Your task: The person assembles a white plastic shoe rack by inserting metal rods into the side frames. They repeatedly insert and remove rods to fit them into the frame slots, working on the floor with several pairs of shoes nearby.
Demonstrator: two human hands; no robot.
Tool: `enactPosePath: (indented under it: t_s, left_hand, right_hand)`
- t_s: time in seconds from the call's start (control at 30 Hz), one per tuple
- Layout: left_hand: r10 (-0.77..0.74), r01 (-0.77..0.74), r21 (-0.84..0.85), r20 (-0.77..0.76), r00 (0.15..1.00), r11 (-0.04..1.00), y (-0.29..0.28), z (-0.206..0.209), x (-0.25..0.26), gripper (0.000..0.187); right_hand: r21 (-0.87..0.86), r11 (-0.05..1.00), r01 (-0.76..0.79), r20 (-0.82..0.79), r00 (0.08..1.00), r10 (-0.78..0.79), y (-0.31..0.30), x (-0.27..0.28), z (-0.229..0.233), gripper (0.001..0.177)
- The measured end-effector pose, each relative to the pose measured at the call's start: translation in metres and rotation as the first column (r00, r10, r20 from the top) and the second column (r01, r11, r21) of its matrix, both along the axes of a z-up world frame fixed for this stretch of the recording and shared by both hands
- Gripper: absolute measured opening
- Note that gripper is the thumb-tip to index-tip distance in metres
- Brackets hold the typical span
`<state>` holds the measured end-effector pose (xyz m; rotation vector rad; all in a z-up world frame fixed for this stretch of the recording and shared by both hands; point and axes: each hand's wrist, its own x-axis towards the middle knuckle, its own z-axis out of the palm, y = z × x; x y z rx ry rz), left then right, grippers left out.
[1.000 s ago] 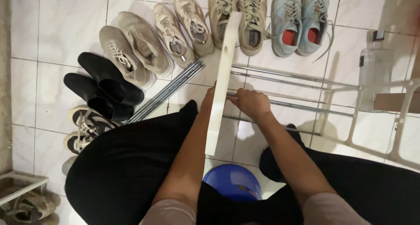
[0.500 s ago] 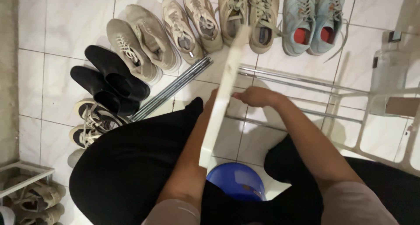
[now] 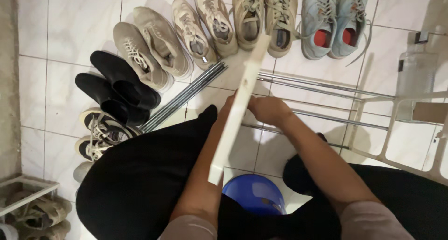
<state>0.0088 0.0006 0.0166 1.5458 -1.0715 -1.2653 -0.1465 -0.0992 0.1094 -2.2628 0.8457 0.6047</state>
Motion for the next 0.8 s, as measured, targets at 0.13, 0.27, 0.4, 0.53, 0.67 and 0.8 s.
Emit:
enactPosePath:
  t_s: [0.13,0.27,0.4,0.53,0.67,0.8]
  left_hand:
    - [0.009,-0.009,-0.001,0.036,0.999,1.0,-0.003,0.005,-0.003,0.031]
    - [0.031,-0.033,0.014,0.138,0.99,0.999,-0.007,0.009,0.0,0.032]
    - [0.065,-0.076,0.033,0.249,0.966,0.997,-0.002,0.014,0.002,0.034]
    - [0.078,-0.093,0.035,0.294,0.953,0.995,-0.001,0.019,0.004,0.035]
    - [0.08,-0.097,0.039,0.305,0.949,0.995,-0.001,0.02,0.002,0.036]
    - [0.069,-0.081,0.03,0.293,0.954,0.996,-0.004,0.022,-0.007,0.037]
  right_hand:
    - [0.298,0.953,0.054,0.196,0.974,-0.116,-0.021,0.003,-0.004,0.036]
    - [0.253,0.962,0.101,0.263,0.95,-0.168,-0.022,0.003,-0.005,0.037]
    - [-0.24,0.968,0.069,0.094,0.994,-0.047,0.01,0.009,0.001,0.034]
    - [-0.403,0.913,0.056,0.179,0.984,0.019,0.019,0.003,-0.006,0.03]
    - [-0.17,0.985,0.03,0.101,0.995,-0.013,0.009,0.006,0.002,0.033]
    - [0.248,0.968,0.03,0.168,0.983,-0.073,-0.023,0.003,0.007,0.031]
